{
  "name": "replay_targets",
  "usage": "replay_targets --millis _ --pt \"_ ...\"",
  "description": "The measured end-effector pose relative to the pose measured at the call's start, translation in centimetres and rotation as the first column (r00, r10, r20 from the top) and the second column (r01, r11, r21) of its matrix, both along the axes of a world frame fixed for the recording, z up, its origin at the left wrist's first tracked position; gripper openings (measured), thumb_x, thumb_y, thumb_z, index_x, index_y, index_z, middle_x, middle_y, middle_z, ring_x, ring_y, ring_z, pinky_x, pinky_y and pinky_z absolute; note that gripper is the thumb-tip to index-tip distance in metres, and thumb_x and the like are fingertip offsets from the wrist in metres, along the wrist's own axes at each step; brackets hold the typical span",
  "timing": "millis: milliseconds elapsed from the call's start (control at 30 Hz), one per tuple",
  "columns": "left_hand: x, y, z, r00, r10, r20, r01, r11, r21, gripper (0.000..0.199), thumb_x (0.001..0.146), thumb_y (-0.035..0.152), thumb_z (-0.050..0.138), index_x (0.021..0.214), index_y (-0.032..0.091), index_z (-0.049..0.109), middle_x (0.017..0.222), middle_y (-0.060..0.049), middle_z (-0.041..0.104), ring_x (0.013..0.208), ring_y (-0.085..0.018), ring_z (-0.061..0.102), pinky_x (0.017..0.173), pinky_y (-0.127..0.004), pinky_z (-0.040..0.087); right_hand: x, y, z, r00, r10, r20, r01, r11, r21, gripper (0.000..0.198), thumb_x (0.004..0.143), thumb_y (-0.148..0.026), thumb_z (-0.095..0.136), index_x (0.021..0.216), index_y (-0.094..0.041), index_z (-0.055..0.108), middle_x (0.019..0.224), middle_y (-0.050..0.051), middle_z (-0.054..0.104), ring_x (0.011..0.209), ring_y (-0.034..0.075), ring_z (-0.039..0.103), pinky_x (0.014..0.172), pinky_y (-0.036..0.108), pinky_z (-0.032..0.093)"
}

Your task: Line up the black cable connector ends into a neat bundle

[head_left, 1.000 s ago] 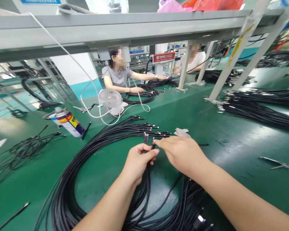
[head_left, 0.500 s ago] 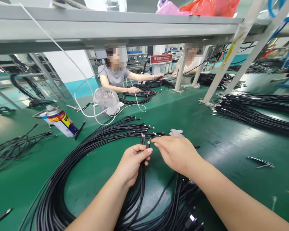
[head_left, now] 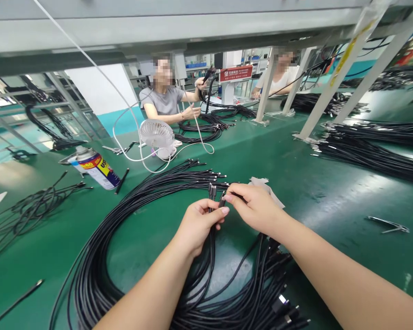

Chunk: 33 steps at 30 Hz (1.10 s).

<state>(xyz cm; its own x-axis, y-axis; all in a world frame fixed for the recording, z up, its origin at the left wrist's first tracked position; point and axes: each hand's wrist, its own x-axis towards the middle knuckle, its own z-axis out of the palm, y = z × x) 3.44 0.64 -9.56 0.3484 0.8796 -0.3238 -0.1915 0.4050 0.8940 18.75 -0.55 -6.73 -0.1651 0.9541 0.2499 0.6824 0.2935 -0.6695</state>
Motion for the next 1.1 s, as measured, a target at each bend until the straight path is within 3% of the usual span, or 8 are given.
replay_targets --millis 267,467,667,733,800,867,967,1100 --pt "-0.1 0.0 -0.4 1.0 -0.009 0.003 0.009 1.0 -0.006 0.038 0.054 0.035 0.085 0.071 0.012 0.06 0.059 0.001 0.056 0.053 -0.008 0.05 0.046 -0.017 0.041 1.1 0.6 -0.3 0.996 -0.087 -0.032 0.084 0.992 -0.099 0.019 0.083 -0.031 0.05 0.071 -0.02 0.06 0.066 -0.001 0.06 0.06 0.013 0.049 0.056 0.023 0.033" --pt "-0.1 -0.1 0.0 1.0 0.007 0.001 -0.007 1.0 -0.016 0.042 0.05 0.038 0.086 0.068 0.013 0.057 0.058 0.002 0.055 0.052 -0.008 0.049 0.045 -0.017 0.04 2.0 1.1 -0.2 0.993 -0.109 0.032 0.113 0.985 -0.131 0.017 0.079 -0.031 0.046 0.072 -0.02 0.057 0.066 -0.001 0.06 0.061 0.014 0.051 0.058 0.024 0.035" --pt "0.0 -0.2 -0.4 1.0 -0.01 -0.011 0.01 1.0 -0.001 0.04 0.056 0.039 0.084 0.07 0.013 0.056 0.06 0.002 0.054 0.054 -0.008 0.048 0.046 -0.018 0.04 3.4 1.6 -0.2 0.975 -0.156 0.156 0.19 0.955 -0.23 0.035 0.086 -0.043 0.041 0.06 -0.02 0.047 0.054 -0.001 0.056 0.051 0.014 0.05 0.052 0.024 0.034" --pt "0.0 -0.2 -0.6 1.0 -0.019 -0.017 0.019 1.0 0.006 0.04 0.057 0.039 0.083 0.072 0.013 0.056 0.062 0.001 0.053 0.055 -0.008 0.049 0.047 -0.018 0.04 4.1 1.7 -0.6 0.966 -0.159 0.201 0.206 0.95 -0.235 0.029 0.085 -0.039 0.046 0.063 -0.019 0.051 0.057 -0.001 0.057 0.051 0.013 0.05 0.052 0.024 0.035" --pt "0.0 -0.2 -0.7 0.999 -0.024 -0.022 0.024 1.0 0.006 0.039 0.059 0.039 0.082 0.073 0.013 0.056 0.063 0.001 0.053 0.056 -0.008 0.049 0.048 -0.018 0.04 5.0 1.9 -1.0 0.957 -0.174 0.232 0.228 0.945 -0.234 0.012 0.081 -0.028 0.051 0.077 -0.02 0.059 0.068 -0.001 0.062 0.057 0.013 0.055 0.054 0.023 0.039" --pt "-0.1 -0.2 -0.7 0.999 -0.033 -0.028 0.034 0.999 0.011 0.038 0.061 0.038 0.081 0.073 0.013 0.055 0.065 0.001 0.053 0.057 -0.008 0.049 0.048 -0.018 0.039 6.2 2.2 -1.6 0.92 -0.245 0.307 0.32 0.921 -0.222 0.017 0.079 -0.023 0.055 0.095 -0.022 0.062 0.081 0.001 0.067 0.067 0.014 0.061 0.06 0.022 0.043" --pt "-0.2 -0.3 -0.7 0.998 -0.048 -0.037 0.049 0.998 0.029 0.036 0.063 0.036 0.08 0.074 0.014 0.054 0.066 0.002 0.052 0.057 -0.008 0.048 0.048 -0.018 0.038 8.2 2.8 -2.7 0.793 -0.378 0.478 0.517 0.832 -0.201 0.033 0.081 -0.03 0.058 0.112 -0.018 0.059 0.095 0.009 0.067 0.084 0.02 0.064 0.068 0.025 0.045" --pt "-0.2 -0.2 -0.7 0.996 -0.087 -0.034 0.089 0.995 0.049 0.037 0.063 0.038 0.08 0.074 0.015 0.053 0.062 0.004 0.047 0.054 -0.007 0.043 0.046 -0.017 0.033 10.8 3.6 -4.5 0.711 -0.431 0.555 0.628 0.744 -0.227 0.051 0.083 -0.025 0.055 0.131 -0.009 0.047 0.111 0.019 0.061 0.096 0.026 0.061 0.077 0.031 0.045"
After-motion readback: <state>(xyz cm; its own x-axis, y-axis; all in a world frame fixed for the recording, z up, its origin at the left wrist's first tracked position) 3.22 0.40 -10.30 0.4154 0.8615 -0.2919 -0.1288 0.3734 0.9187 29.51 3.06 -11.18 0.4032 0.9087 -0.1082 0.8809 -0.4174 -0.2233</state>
